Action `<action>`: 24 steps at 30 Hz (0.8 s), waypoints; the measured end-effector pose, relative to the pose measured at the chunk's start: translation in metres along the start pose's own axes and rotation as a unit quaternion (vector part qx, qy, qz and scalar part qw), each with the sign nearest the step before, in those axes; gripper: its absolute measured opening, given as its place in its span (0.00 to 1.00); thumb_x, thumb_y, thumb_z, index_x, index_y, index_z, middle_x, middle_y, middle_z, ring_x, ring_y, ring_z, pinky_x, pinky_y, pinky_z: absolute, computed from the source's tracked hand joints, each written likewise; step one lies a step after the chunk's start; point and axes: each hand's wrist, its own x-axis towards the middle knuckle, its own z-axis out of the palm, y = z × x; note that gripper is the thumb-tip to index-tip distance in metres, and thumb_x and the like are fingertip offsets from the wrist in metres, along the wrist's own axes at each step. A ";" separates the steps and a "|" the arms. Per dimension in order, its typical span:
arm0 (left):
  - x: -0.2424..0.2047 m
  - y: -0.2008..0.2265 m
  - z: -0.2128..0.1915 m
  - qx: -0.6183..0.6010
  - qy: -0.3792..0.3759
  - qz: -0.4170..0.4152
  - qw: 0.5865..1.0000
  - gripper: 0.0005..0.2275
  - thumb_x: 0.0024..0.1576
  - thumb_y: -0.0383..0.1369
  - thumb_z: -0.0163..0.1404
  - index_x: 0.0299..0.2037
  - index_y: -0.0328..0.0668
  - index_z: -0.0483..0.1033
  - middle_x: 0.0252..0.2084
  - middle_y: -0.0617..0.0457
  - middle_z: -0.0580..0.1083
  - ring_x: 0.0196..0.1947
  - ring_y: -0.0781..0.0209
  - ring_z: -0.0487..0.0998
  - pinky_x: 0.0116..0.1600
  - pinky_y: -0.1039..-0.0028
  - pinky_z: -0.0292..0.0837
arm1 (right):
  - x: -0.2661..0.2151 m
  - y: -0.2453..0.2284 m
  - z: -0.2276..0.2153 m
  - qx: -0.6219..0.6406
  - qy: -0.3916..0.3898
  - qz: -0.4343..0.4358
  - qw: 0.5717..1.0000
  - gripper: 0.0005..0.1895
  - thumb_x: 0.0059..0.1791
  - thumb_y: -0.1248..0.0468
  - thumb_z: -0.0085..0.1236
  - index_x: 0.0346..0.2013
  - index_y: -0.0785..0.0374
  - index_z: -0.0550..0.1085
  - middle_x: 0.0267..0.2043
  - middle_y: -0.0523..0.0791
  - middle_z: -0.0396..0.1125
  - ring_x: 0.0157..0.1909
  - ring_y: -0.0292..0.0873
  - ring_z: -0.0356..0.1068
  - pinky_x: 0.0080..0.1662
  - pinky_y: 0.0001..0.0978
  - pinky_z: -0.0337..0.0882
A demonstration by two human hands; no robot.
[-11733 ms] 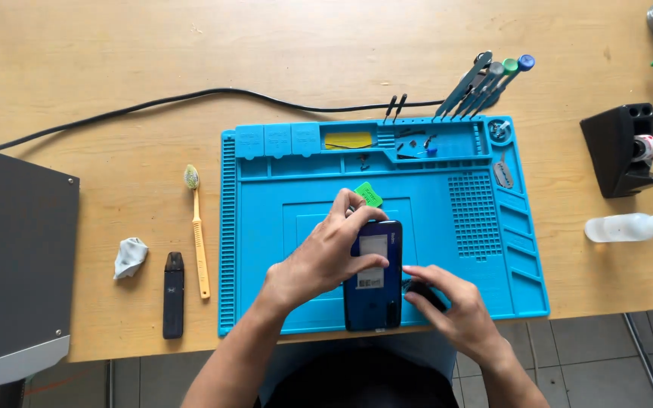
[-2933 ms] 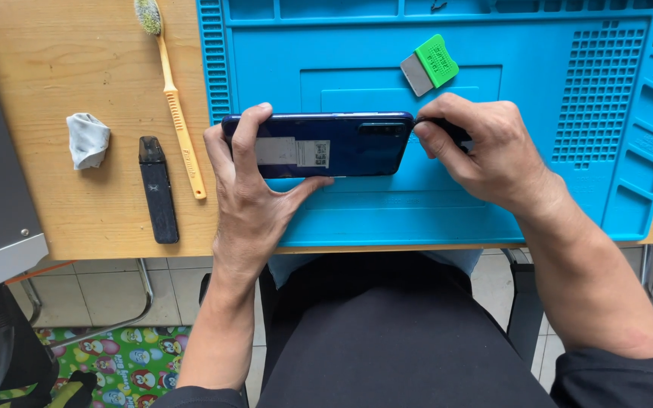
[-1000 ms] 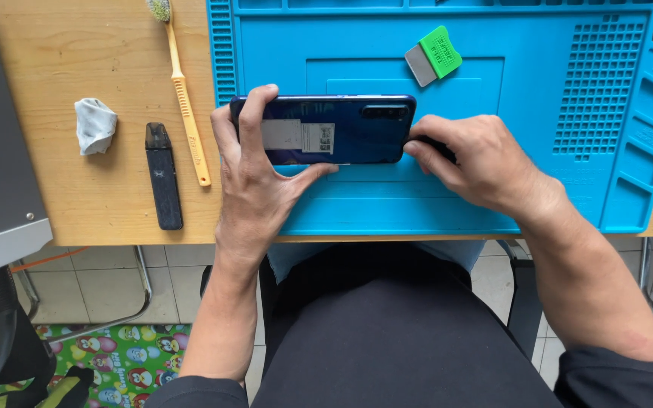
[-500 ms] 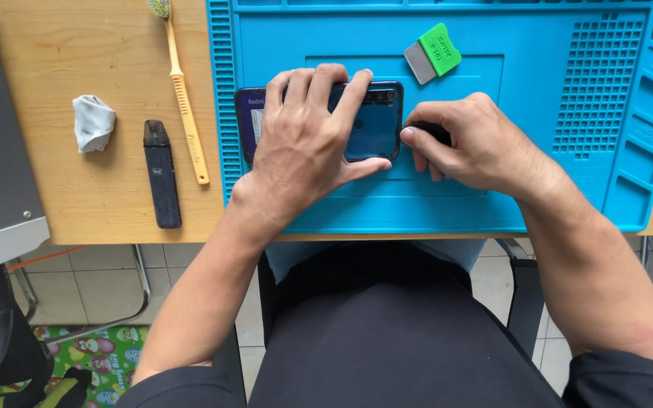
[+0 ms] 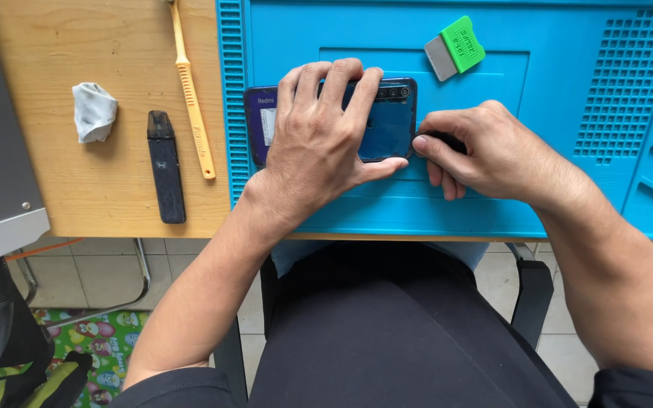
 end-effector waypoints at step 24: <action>0.050 0.058 -0.038 -0.134 0.226 -0.117 0.958 0.25 0.58 0.49 0.71 0.54 0.52 0.68 0.45 0.56 0.68 0.36 0.59 0.80 0.32 0.66 0.75 | -0.069 -0.040 -0.076 -0.364 0.186 -0.117 0.905 0.13 0.71 0.63 0.56 0.42 0.58 0.73 0.30 0.41 0.65 0.31 0.47 0.66 0.35 0.42 0.57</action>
